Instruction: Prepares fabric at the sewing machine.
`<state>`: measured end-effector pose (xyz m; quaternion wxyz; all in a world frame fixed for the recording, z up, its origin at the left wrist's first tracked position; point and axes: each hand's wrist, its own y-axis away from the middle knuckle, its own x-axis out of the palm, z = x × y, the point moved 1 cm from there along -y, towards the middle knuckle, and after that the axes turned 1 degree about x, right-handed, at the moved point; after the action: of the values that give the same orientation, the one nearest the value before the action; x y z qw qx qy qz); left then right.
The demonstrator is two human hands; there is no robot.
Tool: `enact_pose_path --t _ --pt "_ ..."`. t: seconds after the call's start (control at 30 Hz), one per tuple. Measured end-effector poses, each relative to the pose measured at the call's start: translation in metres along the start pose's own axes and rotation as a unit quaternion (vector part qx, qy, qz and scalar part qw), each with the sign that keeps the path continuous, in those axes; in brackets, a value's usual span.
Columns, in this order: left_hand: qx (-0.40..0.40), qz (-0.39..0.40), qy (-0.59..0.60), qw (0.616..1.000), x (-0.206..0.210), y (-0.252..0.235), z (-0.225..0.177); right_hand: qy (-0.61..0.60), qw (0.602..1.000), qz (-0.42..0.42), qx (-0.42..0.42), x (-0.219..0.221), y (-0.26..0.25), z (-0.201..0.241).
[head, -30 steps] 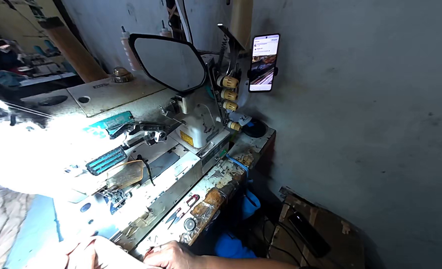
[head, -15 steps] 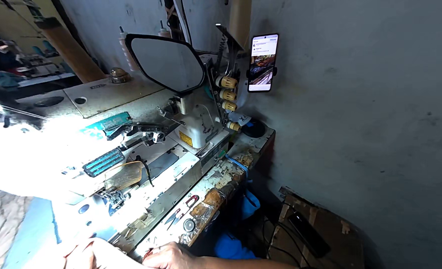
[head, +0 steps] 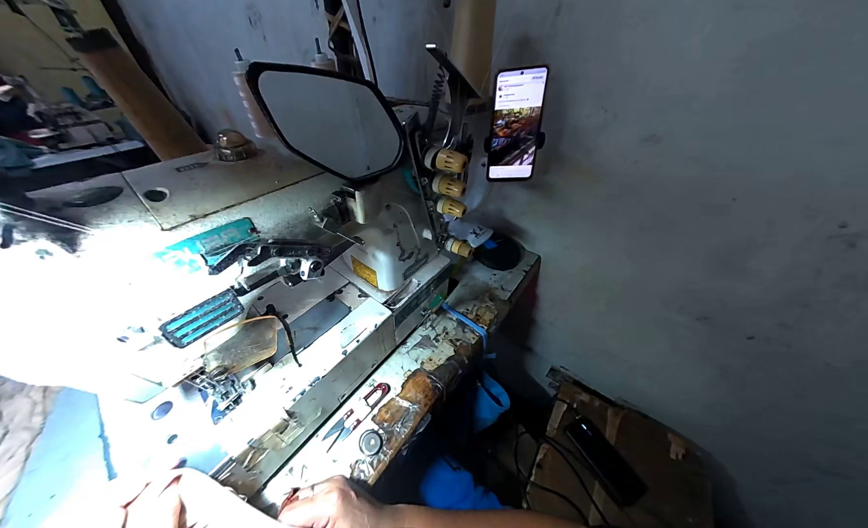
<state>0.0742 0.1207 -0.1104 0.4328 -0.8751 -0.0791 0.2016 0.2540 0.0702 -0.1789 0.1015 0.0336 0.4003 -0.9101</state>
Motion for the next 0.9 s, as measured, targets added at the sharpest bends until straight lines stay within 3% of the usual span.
enact_pose_path --t 0.23,0.9 --pt "-0.030 -0.005 -0.001 1.000 -0.003 0.003 0.005 0.002 1.000 0.000 -0.003 0.000 0.001 -0.001" --pt "-0.024 0.004 -0.003 1.000 -0.001 0.001 0.002 0.001 1.000 0.000 -0.004 0.001 0.001 -0.002"
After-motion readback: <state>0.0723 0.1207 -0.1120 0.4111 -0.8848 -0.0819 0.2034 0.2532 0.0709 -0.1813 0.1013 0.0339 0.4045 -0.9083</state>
